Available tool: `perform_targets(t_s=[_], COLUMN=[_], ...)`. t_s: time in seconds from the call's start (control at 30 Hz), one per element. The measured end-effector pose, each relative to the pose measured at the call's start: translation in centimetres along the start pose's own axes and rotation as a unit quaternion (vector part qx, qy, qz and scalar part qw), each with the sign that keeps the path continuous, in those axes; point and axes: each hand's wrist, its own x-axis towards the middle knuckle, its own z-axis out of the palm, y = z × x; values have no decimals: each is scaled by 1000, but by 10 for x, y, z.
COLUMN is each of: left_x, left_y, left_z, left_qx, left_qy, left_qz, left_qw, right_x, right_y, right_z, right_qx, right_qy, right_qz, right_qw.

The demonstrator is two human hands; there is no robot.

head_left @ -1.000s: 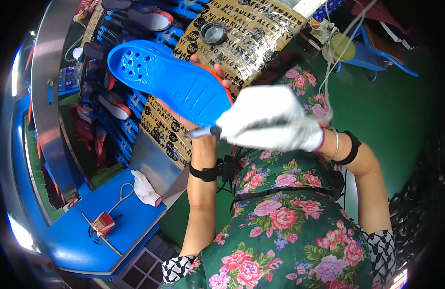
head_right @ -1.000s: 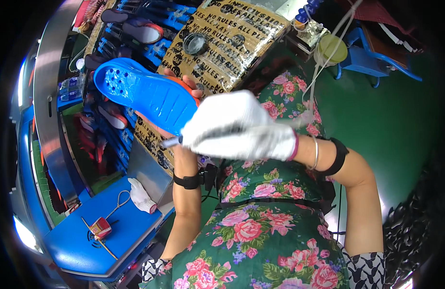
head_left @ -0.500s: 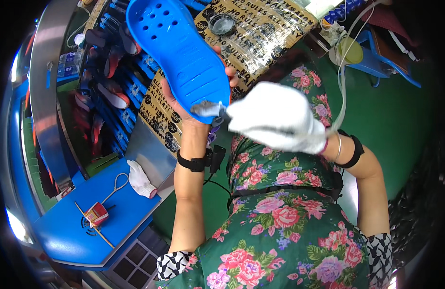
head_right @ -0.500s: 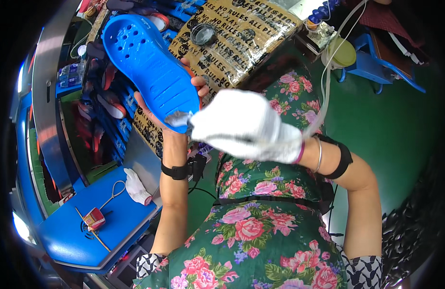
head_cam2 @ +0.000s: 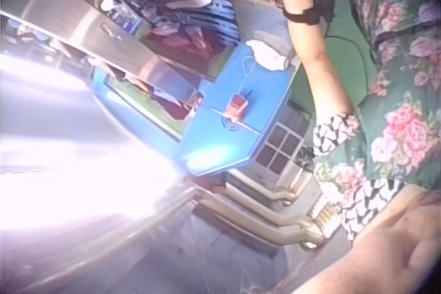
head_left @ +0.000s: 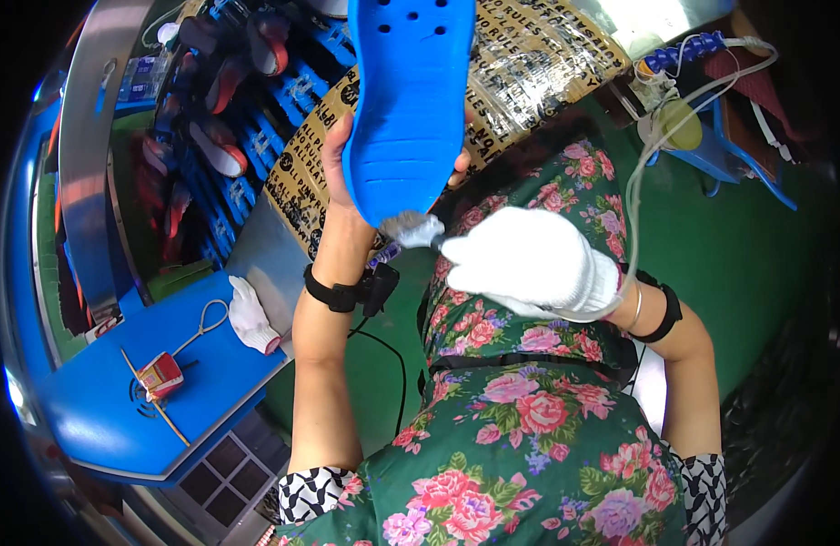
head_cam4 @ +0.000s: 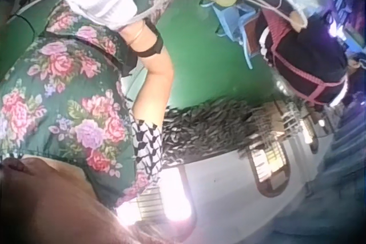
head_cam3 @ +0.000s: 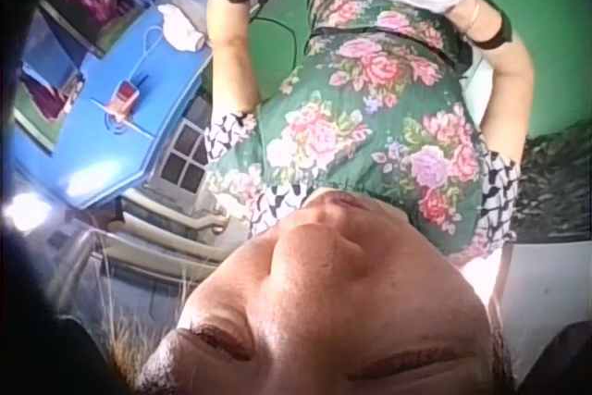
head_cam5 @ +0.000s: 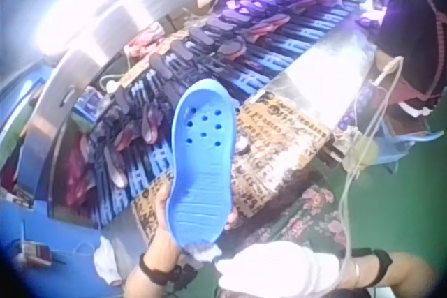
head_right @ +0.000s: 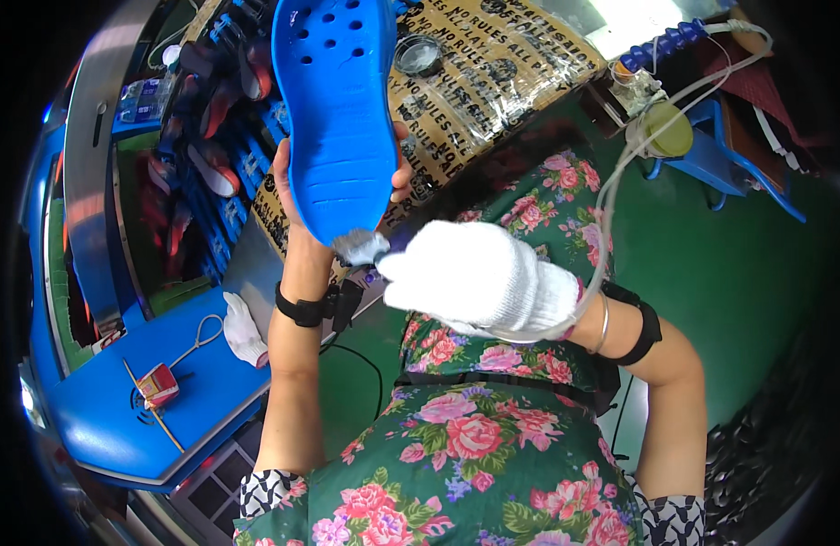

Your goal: Applying adhesive or paint to blue shoe soles using a specialized brush tool on an assembly line.

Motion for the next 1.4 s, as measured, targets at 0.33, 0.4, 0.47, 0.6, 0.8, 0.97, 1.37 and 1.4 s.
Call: perform_targets(t_s=[0.33, 0.4, 0.47, 0.6, 0.8, 0.97, 1.37, 1.4], left_x=[3, 3, 0, -2, -17, -15, -42, -42], left_y=[14, 15, 14, 2, -30, -45, -12, -6], left_z=[-8, -9, -10, -12, -12, -3, 14, 13], left_qx=[44, 26, 10, -64, -86, -127, -79, 17], left_qy=[-43, -38, -32, -18, 58, 42, 27, -15], left_qz=[-25, -24, -23, -22, -23, -35, 118, 127], left_qw=[998, 999, 999, 998, 994, 990, 989, 992], right_x=[12, 20, 26, 20, 45, 68, 49, 48], right_y=[0, 5, 11, 7, 38, 85, 11, 9], right_z=[-4, -7, -5, -6, -45, -72, -67, -76], right_qx=[59, 128, 152, 361, 278, -27, 168, 207], right_qy=[-23, 33, 111, 70, 110, 197, 161, 217], right_qz=[41, 92, 160, 269, 313, 117, 206, 269], right_qw=[997, 987, 969, 890, 902, 973, 951, 915])
